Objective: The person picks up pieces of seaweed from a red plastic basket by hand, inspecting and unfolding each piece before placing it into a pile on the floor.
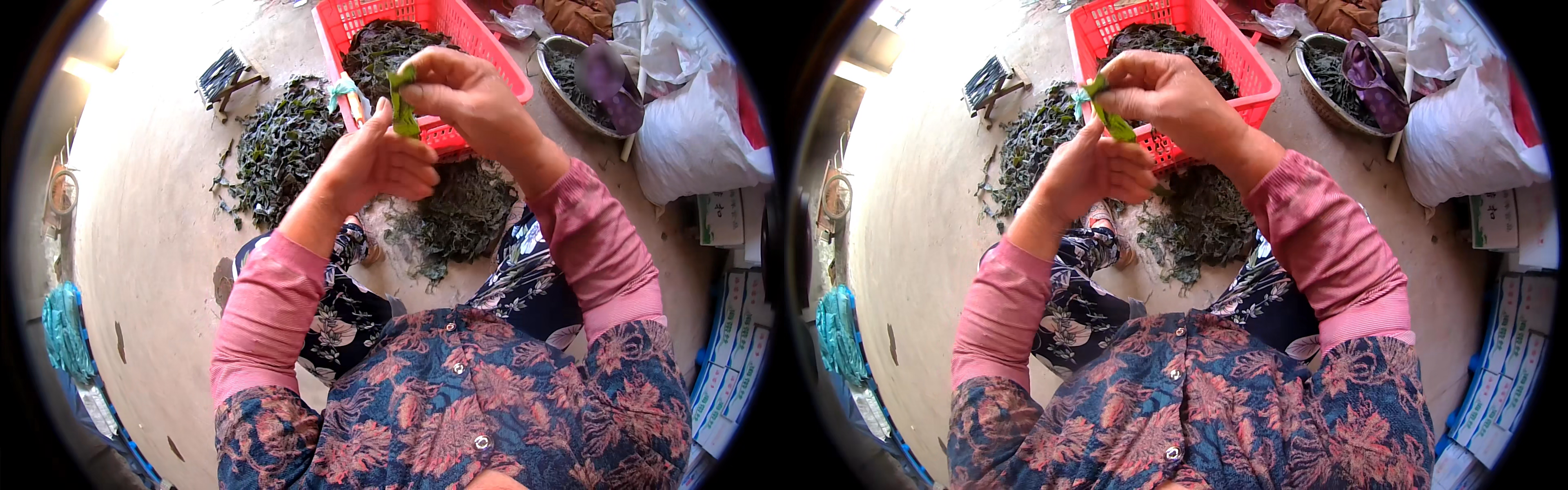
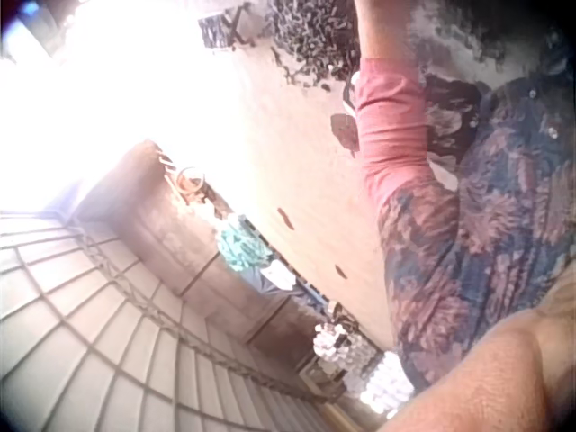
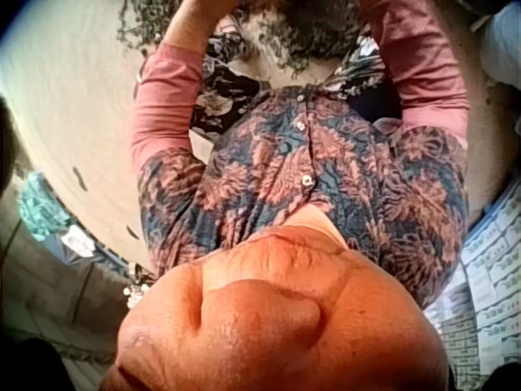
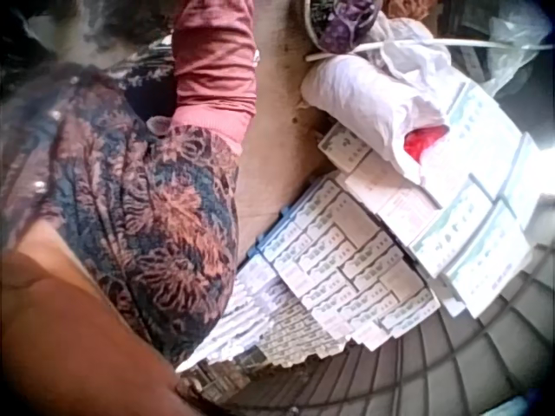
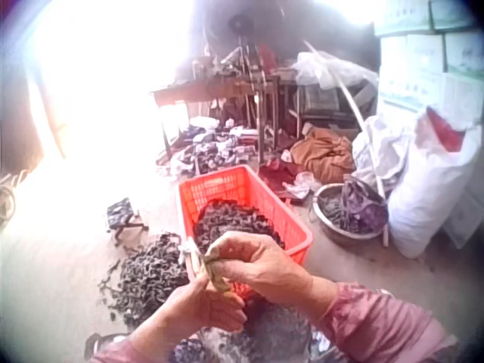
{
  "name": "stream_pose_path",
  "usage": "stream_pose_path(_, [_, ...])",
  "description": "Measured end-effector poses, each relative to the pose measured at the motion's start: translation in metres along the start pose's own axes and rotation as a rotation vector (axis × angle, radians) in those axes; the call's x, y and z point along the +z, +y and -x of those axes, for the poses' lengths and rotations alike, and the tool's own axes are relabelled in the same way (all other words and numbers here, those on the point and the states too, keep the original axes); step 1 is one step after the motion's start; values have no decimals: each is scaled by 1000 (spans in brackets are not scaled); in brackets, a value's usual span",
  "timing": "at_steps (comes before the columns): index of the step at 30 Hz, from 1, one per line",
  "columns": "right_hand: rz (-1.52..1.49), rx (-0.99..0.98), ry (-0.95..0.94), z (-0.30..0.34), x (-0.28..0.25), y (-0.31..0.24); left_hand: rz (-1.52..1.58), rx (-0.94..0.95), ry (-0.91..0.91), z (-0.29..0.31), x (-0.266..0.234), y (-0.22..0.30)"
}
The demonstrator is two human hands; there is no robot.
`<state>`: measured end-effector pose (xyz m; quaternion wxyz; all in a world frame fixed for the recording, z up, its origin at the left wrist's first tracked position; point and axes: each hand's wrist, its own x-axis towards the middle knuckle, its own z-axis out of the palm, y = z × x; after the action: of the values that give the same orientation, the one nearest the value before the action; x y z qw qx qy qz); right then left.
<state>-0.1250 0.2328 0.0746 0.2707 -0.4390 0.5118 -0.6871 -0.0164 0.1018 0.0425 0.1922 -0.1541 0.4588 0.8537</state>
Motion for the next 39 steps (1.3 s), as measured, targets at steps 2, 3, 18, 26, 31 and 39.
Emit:
stream_pose_path(2, [3,-101,-72,10,7,-10,138,154,-45,-5,7,3])
stream_pose_path(3, [47,-66,-133,17,8,-14,205,231,-69,-9,10,4])
stream_pose_path(18, [-117,372,-51,48,-2,15,289,641,32,-10,36,19])
stream_pose_path(26, [-106,381,161,54,-27,9,255,714,223,-5,0,35])
stream_pose_path(31, [-278,179,212,44,-23,-5,-41,453,125,-1,17,28])
stream_pose_path(39, [88,259,174,39,-17,2,-279,338,38,4,33,23])
